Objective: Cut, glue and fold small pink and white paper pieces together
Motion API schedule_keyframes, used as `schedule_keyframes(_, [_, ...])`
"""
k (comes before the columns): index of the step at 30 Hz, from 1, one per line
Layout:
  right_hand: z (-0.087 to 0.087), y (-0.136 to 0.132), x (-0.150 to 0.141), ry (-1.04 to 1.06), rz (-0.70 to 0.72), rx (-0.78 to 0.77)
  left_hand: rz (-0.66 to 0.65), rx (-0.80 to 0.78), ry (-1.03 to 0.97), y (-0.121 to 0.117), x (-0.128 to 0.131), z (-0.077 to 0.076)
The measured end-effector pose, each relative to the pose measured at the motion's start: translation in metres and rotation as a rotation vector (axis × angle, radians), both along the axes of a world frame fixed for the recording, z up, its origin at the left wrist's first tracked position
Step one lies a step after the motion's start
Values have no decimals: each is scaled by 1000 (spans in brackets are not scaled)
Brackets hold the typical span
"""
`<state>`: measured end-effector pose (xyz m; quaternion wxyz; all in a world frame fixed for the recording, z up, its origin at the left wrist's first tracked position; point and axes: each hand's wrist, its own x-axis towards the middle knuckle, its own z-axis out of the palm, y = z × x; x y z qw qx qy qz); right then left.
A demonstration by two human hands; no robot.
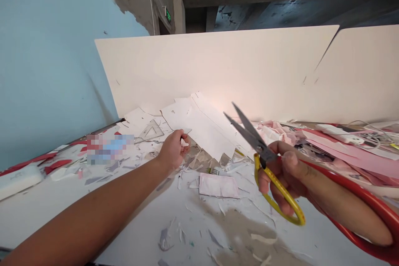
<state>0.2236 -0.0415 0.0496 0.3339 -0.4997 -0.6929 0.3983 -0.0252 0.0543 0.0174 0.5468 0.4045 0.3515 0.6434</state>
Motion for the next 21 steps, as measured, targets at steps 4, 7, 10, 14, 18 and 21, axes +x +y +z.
schedule_keyframes(4, [1,21,-1,154,-121,77,-12,16,-16,-5,1,7])
schedule_keyframes(7, [-5,41,-4,188,-258,120,-5,34,-25,-7,0,12])
schedule_keyframes(10, [-10,60,-3,232,-322,204,15,64,-32,-6,-3,15])
schedule_keyframes(14, [-13,85,6,250,-427,322,51,118,-13,-7,-7,20])
schedule_keyframes(18, [-16,107,9,126,-468,394,49,136,-20,-15,-7,29])
schedule_keyframes(21, [-17,116,3,29,-523,403,10,137,-57,-21,-6,36])
